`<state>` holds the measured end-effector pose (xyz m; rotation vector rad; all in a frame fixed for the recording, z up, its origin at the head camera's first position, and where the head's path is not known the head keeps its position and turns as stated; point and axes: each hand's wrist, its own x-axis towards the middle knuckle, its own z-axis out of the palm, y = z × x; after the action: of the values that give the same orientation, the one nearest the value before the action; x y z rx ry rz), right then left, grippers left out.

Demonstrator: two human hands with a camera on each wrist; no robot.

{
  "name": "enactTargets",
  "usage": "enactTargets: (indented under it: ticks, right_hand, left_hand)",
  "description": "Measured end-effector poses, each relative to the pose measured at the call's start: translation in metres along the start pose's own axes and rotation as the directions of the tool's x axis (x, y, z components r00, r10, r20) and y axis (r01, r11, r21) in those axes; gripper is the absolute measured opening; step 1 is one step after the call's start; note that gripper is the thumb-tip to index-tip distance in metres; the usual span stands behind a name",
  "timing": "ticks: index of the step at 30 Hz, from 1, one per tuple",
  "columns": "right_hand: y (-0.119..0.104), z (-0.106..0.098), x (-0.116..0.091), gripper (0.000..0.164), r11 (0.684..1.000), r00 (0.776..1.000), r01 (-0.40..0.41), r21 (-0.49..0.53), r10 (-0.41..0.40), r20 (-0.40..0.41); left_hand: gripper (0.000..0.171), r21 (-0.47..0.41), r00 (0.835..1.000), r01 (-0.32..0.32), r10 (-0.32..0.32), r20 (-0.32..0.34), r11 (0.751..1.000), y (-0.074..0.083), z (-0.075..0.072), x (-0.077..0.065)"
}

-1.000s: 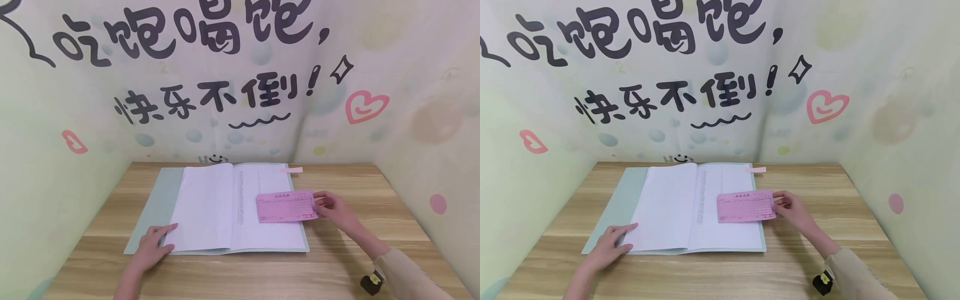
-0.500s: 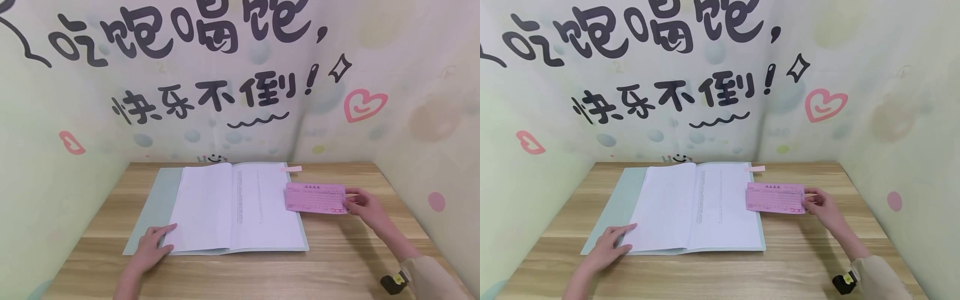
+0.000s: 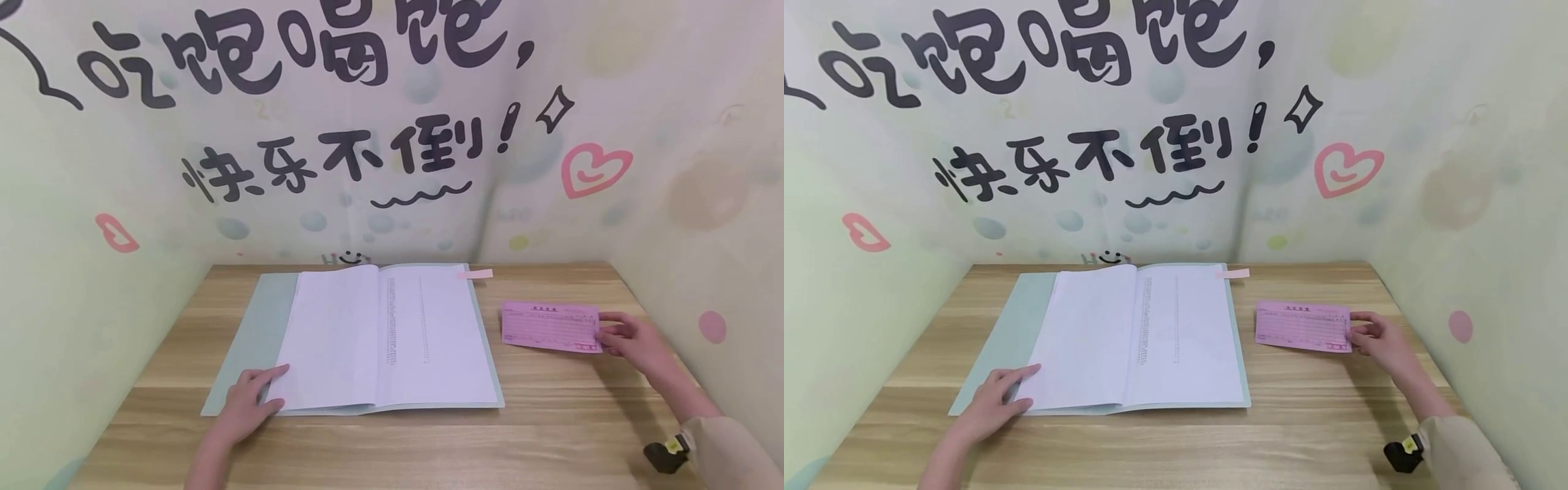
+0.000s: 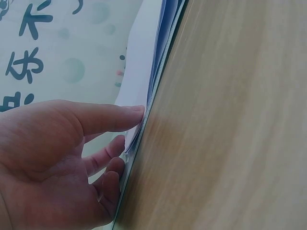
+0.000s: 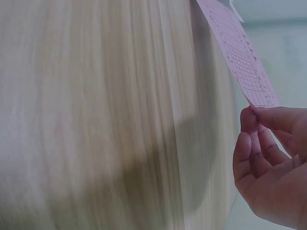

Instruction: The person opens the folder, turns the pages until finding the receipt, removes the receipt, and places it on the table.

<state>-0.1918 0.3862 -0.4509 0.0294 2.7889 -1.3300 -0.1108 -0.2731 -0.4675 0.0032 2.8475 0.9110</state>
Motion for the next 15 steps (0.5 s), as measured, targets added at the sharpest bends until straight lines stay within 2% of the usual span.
enactTargets:
  ticks: [5, 11, 15]
  right_hand:
    - [0.0055, -0.004, 0.0039, 0.053, 0.998, 1.0, -0.02, -0.059, 0.021, 0.022]
    - [0.0057, -0.0024, 0.0069, 0.046, 0.989, 0.999, 0.013, -0.147, -0.006, 0.053]
    - [0.0037, 0.0018, 0.0086, 0.045, 0.976, 0.999, 0.036, -0.214, -0.027, 0.045]
  left_hand:
    - [0.055, 0.0, 1.0, 0.005, -0.005, 0.005, 1.0, 0.0003, -0.0004, -0.0006]
    - [0.055, 0.003, 1.0, 0.011, -0.011, 0.006, 1.0, 0.0003, -0.0004, -0.001]
    - [0.055, 0.001, 1.0, 0.009, -0.009, 0.003, 1.0, 0.0003, -0.0002, -0.0007]
